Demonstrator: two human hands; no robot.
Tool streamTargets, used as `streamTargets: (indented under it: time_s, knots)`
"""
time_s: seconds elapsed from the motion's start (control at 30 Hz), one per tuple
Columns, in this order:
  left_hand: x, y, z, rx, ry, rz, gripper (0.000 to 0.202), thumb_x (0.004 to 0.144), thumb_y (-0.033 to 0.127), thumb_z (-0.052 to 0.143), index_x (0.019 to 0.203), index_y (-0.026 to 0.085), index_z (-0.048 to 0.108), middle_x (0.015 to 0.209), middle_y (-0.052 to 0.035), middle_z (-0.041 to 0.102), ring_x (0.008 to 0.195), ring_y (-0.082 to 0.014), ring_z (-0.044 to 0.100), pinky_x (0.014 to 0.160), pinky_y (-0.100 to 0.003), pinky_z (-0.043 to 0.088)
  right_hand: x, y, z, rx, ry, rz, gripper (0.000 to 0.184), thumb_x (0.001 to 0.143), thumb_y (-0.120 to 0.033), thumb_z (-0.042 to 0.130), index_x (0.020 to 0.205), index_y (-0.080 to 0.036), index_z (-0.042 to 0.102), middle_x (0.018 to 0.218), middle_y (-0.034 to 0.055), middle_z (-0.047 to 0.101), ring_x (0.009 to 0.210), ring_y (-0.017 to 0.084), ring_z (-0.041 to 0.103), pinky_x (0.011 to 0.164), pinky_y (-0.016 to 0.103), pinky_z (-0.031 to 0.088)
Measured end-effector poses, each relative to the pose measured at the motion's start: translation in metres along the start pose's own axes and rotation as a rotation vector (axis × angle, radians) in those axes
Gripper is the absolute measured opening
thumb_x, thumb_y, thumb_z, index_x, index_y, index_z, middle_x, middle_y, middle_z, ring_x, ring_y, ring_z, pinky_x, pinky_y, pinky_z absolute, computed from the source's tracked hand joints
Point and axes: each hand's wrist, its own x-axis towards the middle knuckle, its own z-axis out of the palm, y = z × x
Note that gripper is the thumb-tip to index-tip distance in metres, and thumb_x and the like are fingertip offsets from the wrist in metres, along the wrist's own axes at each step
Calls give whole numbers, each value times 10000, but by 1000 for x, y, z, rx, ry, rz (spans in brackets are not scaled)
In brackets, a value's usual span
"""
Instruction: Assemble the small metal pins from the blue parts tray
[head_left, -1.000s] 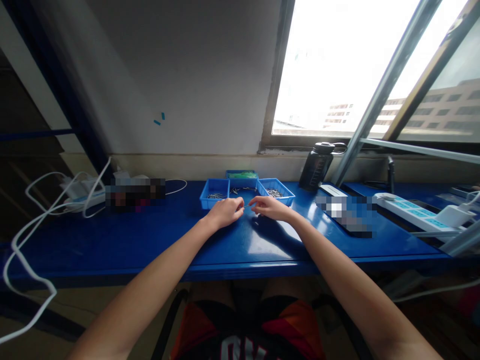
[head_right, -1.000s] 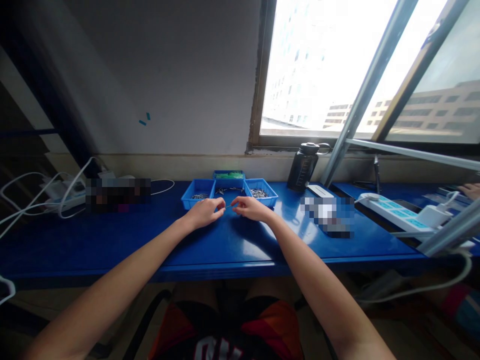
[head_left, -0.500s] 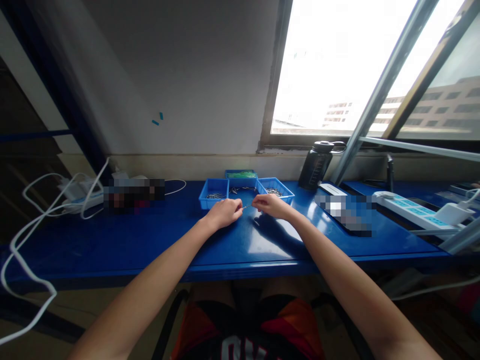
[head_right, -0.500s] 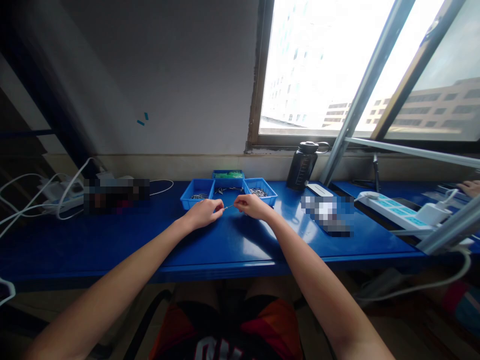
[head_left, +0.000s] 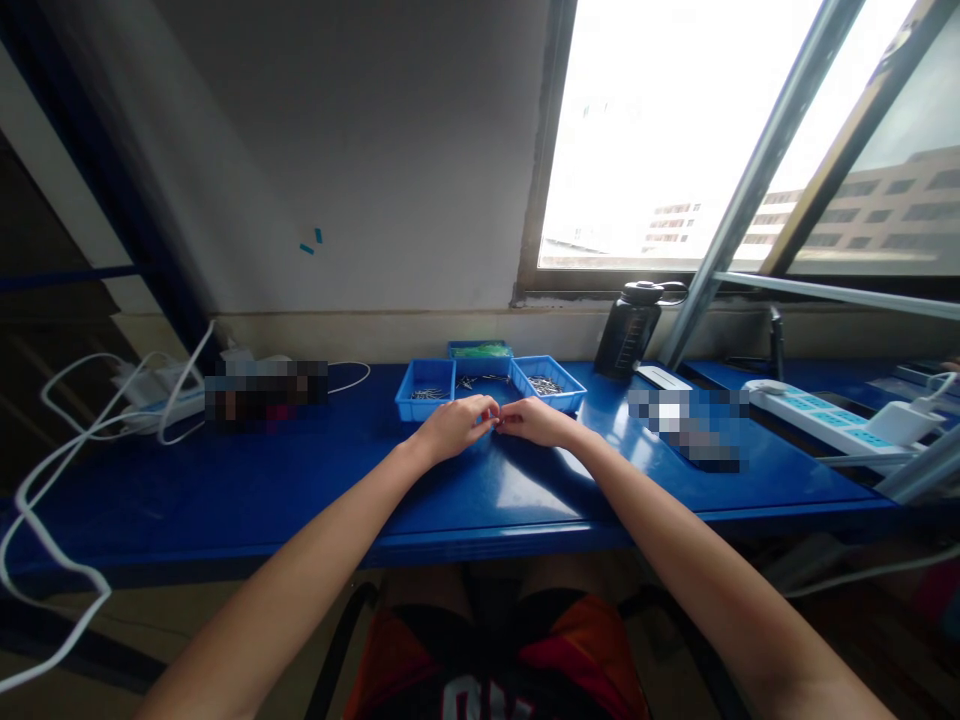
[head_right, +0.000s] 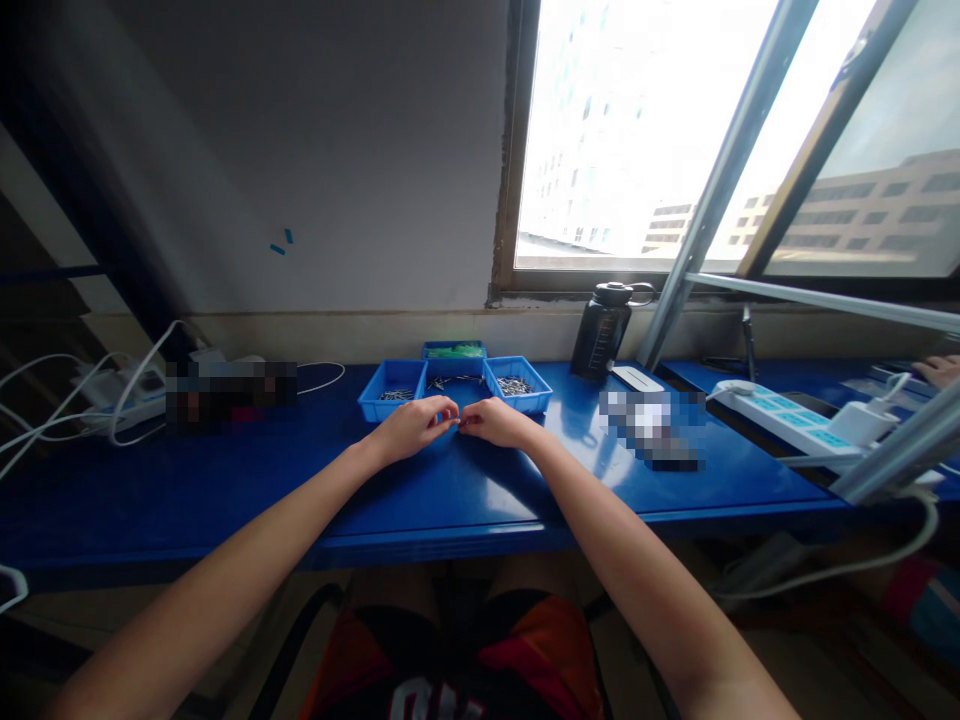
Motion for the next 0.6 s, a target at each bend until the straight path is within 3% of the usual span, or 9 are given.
streamTargets:
  time_s: [0.3,0.47,0.6]
  knots:
    - [1,-5,2,6,31,10,216,817,329,434,927,213,580,880,-9,580,665,-108,547,597,-215,404,-1,-10,1,91,16,8,267,765,-349,486,641,-126,564,537,-19,488,512,77,400,502,192,312]
    - [0,-2,1,17,49,12,163,788,289,457,871,191,558,850,-13,581,709,-125,553,616,-223,410,-1,-11,0,93,1,29,207,760,-308,491,718,-134,594,547,-17,516,508,80,429,507,191,328]
    - [-1,0,-2,9,41,-23,147,763,287,474,858,189,530,780,-7,591,712,-137,560,619,-228,413,0,-11,-3,-12,139,-24,168,760,-246,493,805,-154,625,621,1,575,556,88,467,551,196,345]
